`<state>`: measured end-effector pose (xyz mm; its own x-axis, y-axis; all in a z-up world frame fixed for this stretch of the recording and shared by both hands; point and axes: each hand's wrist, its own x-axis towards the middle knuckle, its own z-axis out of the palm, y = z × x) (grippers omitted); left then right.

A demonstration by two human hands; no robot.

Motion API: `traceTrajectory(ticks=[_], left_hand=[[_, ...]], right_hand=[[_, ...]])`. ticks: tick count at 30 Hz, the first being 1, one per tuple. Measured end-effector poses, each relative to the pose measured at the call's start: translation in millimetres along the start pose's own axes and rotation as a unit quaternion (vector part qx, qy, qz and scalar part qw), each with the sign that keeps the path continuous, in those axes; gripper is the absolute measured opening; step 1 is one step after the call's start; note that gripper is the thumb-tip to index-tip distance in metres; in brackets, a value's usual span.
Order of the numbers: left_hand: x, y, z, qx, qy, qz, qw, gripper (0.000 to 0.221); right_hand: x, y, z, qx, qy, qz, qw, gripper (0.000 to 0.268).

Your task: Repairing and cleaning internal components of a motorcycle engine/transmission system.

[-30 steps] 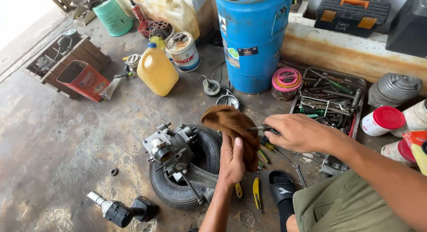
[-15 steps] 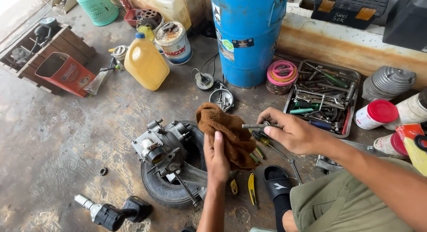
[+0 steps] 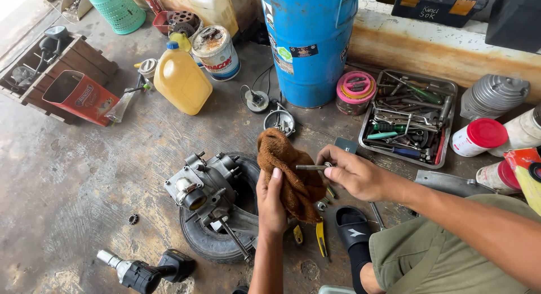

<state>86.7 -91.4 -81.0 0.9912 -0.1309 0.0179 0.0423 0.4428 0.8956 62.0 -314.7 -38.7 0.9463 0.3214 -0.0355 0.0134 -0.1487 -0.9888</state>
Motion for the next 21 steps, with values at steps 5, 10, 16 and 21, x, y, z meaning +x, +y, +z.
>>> traceTrajectory(ticks=[5,10,16,21], left_hand=[[2,10,2,-0.073,0.022,-0.025,0.997,0.059],[1,-1,6,-0.138,0.064,-0.102,0.983,0.064],[0,12,20,-0.289,0.148,-0.197,0.925,0.066],[2,-10,4,-0.276,0.143,-0.187,0.932,0.060]], right_hand=[[-5,-4,-1,-0.069,0.027,-0.018,0.997,0.025],[-7,-18,8,-0.163,0.074,-0.086,0.980,0.020],[-11,-35,6,-0.259,0.139,-0.140,0.945,0.015],[-11,-51,12,-0.356,0.112,-0.177,0.911,0.018]])
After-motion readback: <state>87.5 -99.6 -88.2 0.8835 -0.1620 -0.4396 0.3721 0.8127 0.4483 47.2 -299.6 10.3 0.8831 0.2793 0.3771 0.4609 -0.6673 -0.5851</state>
